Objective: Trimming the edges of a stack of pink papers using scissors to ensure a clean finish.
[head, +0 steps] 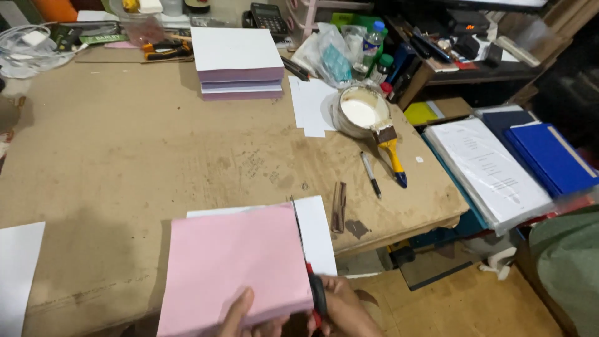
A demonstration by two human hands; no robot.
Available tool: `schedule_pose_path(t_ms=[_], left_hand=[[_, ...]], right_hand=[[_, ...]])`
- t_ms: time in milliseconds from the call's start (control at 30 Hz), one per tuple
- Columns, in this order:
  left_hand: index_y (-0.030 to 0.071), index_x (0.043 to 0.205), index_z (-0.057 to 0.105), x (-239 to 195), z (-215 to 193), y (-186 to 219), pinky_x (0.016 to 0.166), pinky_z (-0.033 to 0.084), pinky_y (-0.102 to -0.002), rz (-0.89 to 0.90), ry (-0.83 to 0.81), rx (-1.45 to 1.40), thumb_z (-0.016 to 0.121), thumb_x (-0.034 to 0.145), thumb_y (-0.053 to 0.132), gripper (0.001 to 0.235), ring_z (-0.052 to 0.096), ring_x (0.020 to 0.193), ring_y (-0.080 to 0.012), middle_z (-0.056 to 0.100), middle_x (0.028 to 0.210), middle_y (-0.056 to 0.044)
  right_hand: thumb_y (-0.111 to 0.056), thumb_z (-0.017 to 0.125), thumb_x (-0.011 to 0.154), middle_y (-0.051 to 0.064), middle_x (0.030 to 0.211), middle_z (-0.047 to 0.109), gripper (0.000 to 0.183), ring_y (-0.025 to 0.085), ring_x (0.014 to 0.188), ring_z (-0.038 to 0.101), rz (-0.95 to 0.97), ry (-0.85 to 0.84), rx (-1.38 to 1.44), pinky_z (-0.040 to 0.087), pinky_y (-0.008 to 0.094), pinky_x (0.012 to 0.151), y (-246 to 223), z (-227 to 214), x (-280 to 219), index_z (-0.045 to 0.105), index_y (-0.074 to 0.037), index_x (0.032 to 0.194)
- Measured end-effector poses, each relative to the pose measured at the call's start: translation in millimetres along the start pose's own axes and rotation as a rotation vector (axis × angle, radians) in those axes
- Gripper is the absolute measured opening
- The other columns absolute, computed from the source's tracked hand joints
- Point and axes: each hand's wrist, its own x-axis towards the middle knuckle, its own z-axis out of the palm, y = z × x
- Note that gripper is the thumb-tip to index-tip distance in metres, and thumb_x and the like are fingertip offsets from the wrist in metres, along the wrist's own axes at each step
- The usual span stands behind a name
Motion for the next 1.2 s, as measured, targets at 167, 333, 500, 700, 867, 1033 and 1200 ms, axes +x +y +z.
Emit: schedule_pose_path(t_ms=[167,333,500,700,867,1033,1200], left_hand=[[0.004,0.126,0.065,-8,52,49,0.062,0.057,-0.034,0.222,-0.258,-0.247,0.071,0.089,0.023,0.042,0.068,0.078,-0.0327,0.074,0.108,-0.022],[0.014,0.129,0.062,8,81,91,0.062,0.056,-0.025,0.336,-0.308,-0.213,0.075,0.081,0.027,0.052,0.072,0.082,-0.0294,0.072,0.121,-0.012],[0.004,0.135,0.06,5,36,102,0.063,0.055,-0.031,0.302,-0.32,-0.091,0.073,0.083,0.027,0.058,0.065,0.078,-0.0297,0.071,0.115,-0.023],[0.007,0.121,0.067,11,-20,90,0.056,0.058,-0.036,0.197,-0.255,-0.028,0.073,0.087,0.024,0.038,0.069,0.065,-0.0348,0.077,0.099,-0.021],[0.01,0.125,0.07,-5,-62,72,0.056,0.054,-0.034,0.266,-0.116,0.131,0.072,0.085,0.03,0.044,0.069,0.067,-0.0317,0.078,0.1,-0.015],[0.002,0.118,0.065,6,-118,39,0.078,0.053,-0.052,0.299,0.067,-0.01,0.06,0.092,0.045,0.051,0.069,0.098,-0.0395,0.071,0.106,-0.023],[0.006,0.157,0.038,-25,-65,-5,0.107,0.049,-0.06,0.376,0.057,-0.26,0.055,0.085,0.027,0.077,0.059,0.126,-0.0509,0.059,0.15,-0.026]], right_hand=[[-0.005,0.058,0.109,0.013,0.057,0.066,0.021,0.015,0.038,0.059,-0.111,-0.052,-0.137,0.041,0.017,0.029,-76,14,29,0.07,0.012,0.105],[0.007,0.052,0.098,0.014,0.054,0.064,0.022,0.015,0.037,0.052,-0.259,0.064,-0.261,0.033,0.023,0.031,-120,17,81,0.065,0.004,0.079],[-0.023,0.073,0.094,0.02,0.043,0.059,0.045,0.018,0.025,0.043,-0.308,-0.093,-0.184,0.027,0.024,0.03,-87,-15,29,0.054,0.0,0.06],[-0.002,0.083,0.087,0.017,0.056,0.065,0.018,0.023,0.039,0.061,0.048,-0.063,0.097,0.049,0.029,0.034,-33,-77,17,0.068,0.006,0.081],[-0.023,0.083,0.085,0.018,0.045,0.06,0.039,0.017,0.03,0.048,-0.232,0.008,-0.13,0.028,0.024,0.026,-40,-88,40,0.06,0.0,0.063],[-0.022,0.084,0.084,0.014,0.054,0.063,0.033,0.02,0.042,0.061,-0.157,-0.084,-0.181,0.032,0.025,0.032,1,-82,25,0.061,-0.002,0.072],[-0.024,0.078,0.089,0.017,0.054,0.059,0.034,0.025,0.045,0.058,-0.124,-0.006,-0.086,0.039,0.033,0.04,31,-70,15,0.064,0.005,0.076]])
